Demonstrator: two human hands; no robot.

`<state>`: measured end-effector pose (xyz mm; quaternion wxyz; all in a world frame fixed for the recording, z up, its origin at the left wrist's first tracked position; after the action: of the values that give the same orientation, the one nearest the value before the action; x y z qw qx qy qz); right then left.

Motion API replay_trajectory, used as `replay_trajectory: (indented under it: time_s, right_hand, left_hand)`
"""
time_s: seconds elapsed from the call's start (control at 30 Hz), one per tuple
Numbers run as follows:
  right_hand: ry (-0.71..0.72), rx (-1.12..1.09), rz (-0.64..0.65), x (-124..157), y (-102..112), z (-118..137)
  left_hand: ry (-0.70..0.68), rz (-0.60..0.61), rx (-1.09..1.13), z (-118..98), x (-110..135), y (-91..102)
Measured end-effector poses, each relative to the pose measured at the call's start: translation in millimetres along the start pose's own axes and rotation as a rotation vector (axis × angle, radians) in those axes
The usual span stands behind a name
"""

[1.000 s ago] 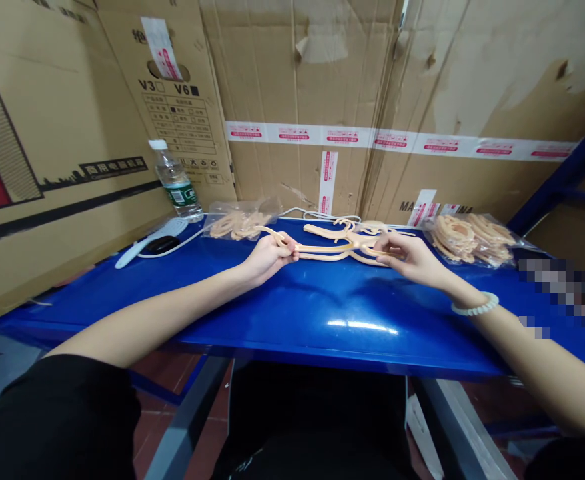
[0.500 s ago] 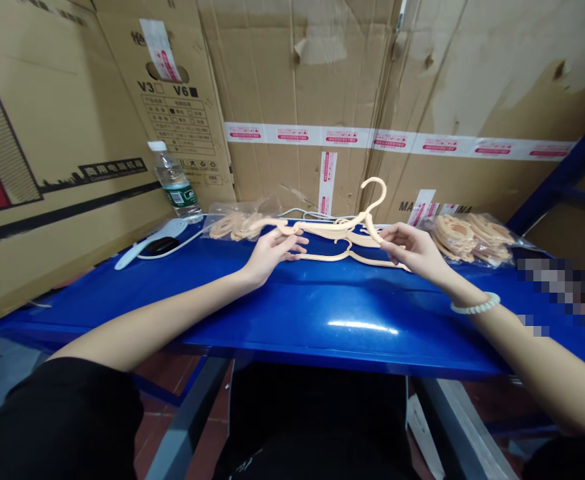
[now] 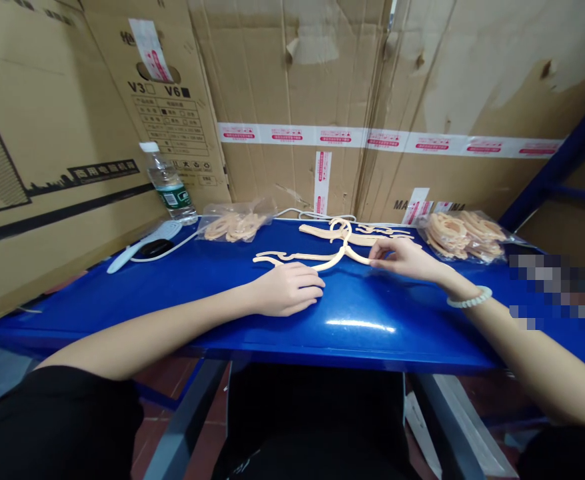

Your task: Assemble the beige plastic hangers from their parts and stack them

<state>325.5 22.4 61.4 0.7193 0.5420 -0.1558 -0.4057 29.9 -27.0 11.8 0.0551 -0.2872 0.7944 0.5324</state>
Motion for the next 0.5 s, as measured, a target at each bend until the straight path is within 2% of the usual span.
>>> replay_trajectory:
  time_s: [0.2, 0.33, 0.5]
  right_hand:
    - [-0.005, 0.216, 0.047, -0.5, -6.9, -5.0]
    - [0.009, 0.281, 0.052, -1.8, -12.5, -9.1]
    - [0.003, 0.357, 0.031, -2.9, -14.6, -9.9]
  left_hand:
    - [0.029, -0.023, -0.002, 6.1, 0.5, 1.2]
    - [0.071, -0.028, -0.034, 8.5, 0.5, 1.8]
    - [0.056, -0.082, -0.074, 13.1, 1.5, 4.0]
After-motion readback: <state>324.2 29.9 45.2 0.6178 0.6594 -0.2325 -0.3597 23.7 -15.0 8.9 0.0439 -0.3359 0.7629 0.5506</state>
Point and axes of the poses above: each hand's wrist, its own x-axis away from the middle knuckle, its own y-axis out of the back of the hand, z = x × y, the point moved 2 cm from there along -x, towards the middle knuckle, and after that the axes turned 8 degrees about x, right-handed, at the moved point
